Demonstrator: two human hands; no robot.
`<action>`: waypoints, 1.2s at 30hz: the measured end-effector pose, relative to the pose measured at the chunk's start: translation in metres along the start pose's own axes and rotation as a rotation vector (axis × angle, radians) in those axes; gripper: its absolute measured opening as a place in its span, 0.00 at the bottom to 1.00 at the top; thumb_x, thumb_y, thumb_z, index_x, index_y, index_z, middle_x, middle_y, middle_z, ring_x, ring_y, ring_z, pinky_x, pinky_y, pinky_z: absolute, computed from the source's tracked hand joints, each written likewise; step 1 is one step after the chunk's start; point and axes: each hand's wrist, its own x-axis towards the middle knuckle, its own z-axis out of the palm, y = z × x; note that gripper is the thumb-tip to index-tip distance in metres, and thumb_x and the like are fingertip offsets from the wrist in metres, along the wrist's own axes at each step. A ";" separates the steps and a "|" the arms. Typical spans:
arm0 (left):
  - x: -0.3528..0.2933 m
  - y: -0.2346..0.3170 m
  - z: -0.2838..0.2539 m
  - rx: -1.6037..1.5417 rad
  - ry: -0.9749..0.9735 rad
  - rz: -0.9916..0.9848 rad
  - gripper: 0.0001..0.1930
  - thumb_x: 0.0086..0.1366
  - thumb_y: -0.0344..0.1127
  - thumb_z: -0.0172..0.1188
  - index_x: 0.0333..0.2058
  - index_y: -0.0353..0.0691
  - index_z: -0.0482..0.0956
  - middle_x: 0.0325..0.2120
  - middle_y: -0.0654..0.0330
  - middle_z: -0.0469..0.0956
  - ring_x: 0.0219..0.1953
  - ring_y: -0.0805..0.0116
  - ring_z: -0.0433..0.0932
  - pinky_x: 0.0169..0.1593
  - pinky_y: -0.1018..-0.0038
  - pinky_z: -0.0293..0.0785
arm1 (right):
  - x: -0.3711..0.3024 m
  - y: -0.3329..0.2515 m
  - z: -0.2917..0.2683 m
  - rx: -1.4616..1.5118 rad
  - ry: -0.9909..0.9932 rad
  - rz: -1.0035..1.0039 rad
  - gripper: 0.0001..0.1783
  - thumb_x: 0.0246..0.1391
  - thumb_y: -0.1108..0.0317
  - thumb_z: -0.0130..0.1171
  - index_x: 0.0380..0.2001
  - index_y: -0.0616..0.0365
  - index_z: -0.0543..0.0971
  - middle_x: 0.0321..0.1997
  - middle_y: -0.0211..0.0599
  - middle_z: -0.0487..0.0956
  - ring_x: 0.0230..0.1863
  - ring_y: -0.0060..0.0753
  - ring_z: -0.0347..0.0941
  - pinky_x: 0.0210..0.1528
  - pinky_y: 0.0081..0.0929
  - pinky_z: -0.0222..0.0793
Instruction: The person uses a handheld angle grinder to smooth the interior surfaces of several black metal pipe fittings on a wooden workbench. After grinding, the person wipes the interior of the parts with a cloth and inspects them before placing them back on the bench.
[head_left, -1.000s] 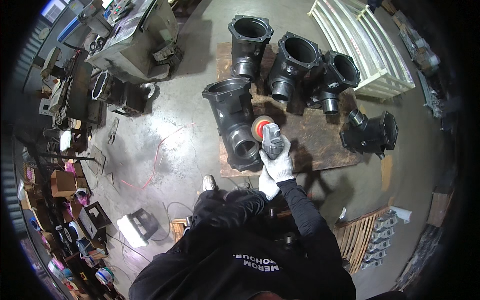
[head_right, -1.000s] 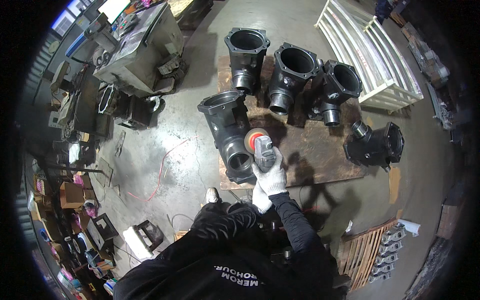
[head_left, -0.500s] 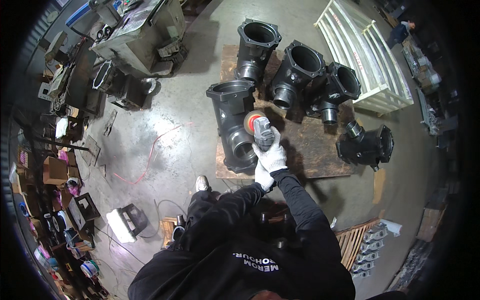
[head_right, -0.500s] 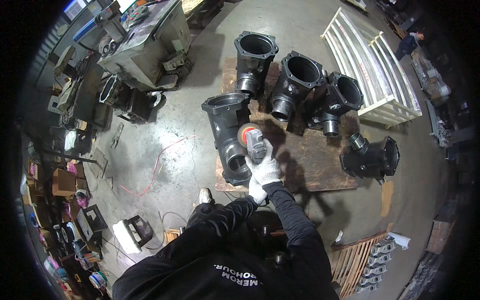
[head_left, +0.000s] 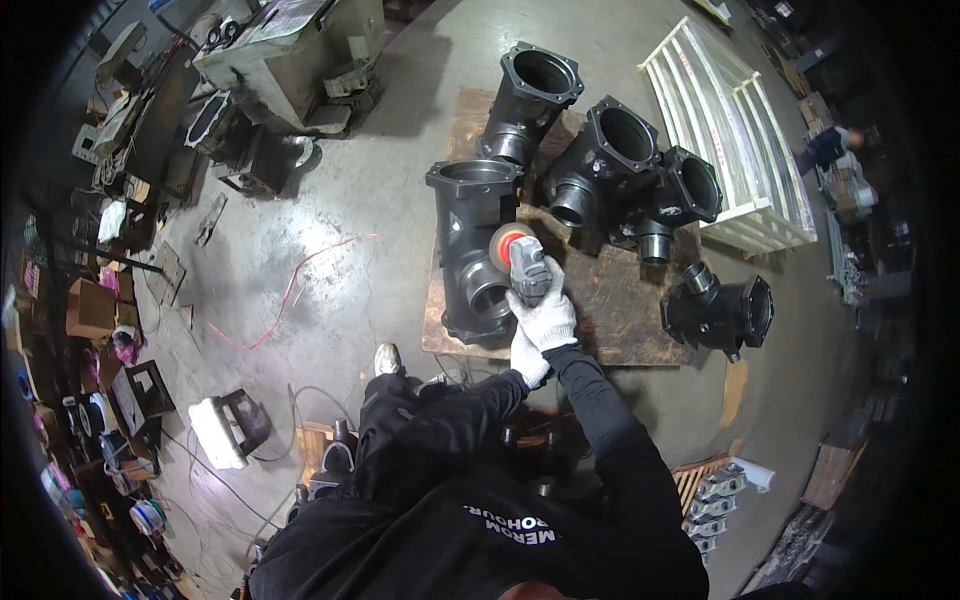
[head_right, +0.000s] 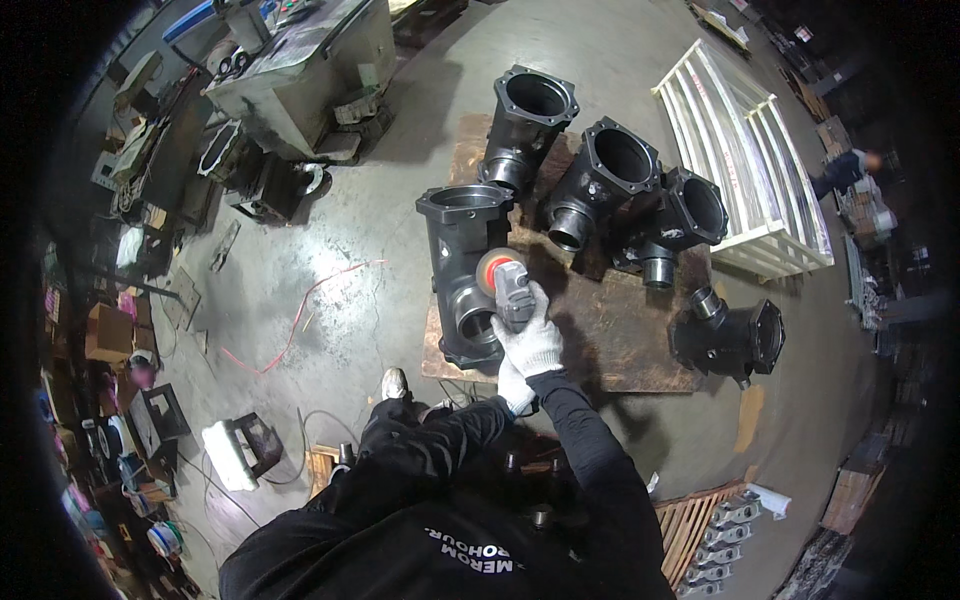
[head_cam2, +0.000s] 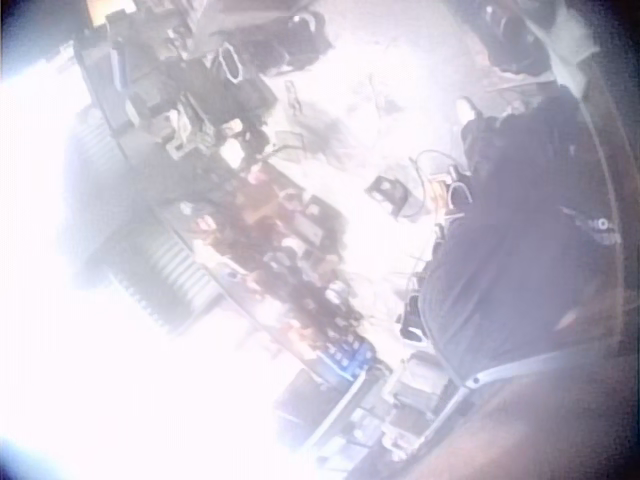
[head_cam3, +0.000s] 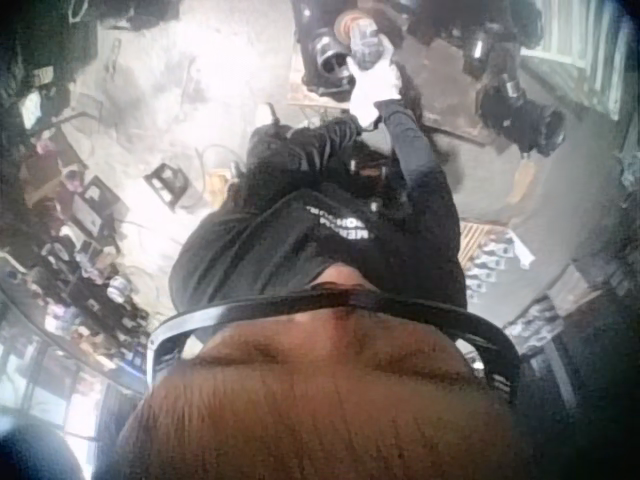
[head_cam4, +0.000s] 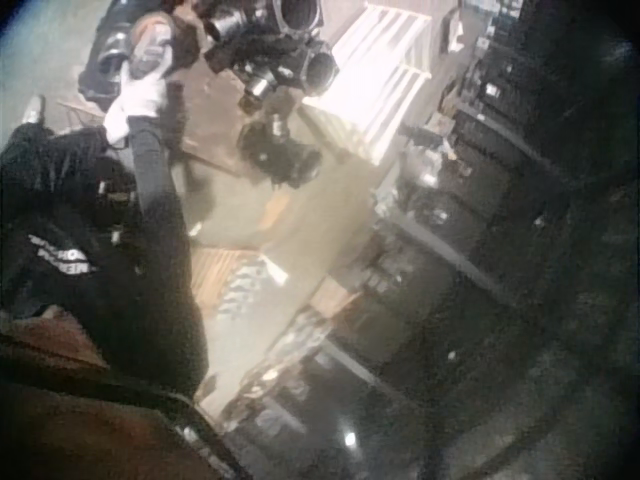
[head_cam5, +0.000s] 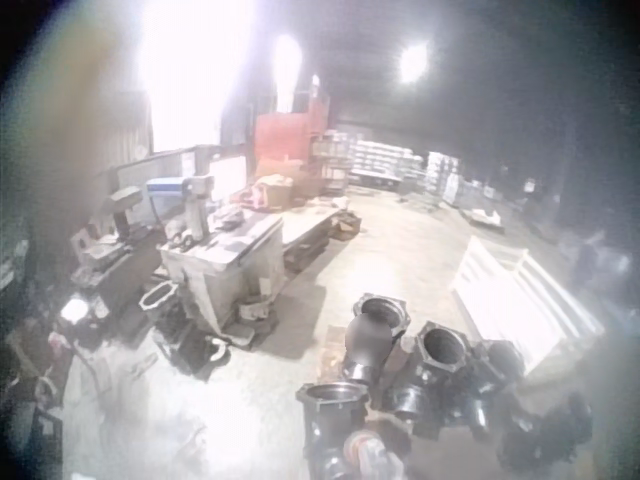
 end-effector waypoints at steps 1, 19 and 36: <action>0.006 0.004 -0.007 -0.038 -0.075 -0.026 0.26 0.78 0.52 0.43 0.65 0.41 0.64 0.58 0.54 0.74 0.61 0.57 0.71 0.68 0.61 0.65 | 0.005 0.001 0.005 -0.039 0.012 -0.024 0.52 0.51 0.40 0.68 0.71 0.38 0.51 0.35 0.60 0.84 0.35 0.67 0.81 0.40 0.57 0.78; -0.017 0.005 0.014 -0.134 -0.025 -0.086 0.24 0.79 0.49 0.42 0.65 0.42 0.65 0.57 0.55 0.75 0.60 0.58 0.73 0.67 0.61 0.66 | -0.015 -0.018 0.000 -0.050 0.054 0.009 0.53 0.49 0.39 0.69 0.71 0.39 0.52 0.31 0.60 0.83 0.34 0.68 0.81 0.41 0.58 0.77; -0.054 0.116 0.151 2.251 0.457 -0.431 0.57 0.49 0.63 0.71 0.67 0.26 0.57 0.53 0.32 0.77 0.57 0.40 0.77 0.59 0.60 0.74 | -0.022 -0.093 0.060 0.450 0.411 0.395 0.51 0.47 0.56 0.76 0.67 0.53 0.56 0.61 0.57 0.73 0.62 0.54 0.73 0.62 0.46 0.69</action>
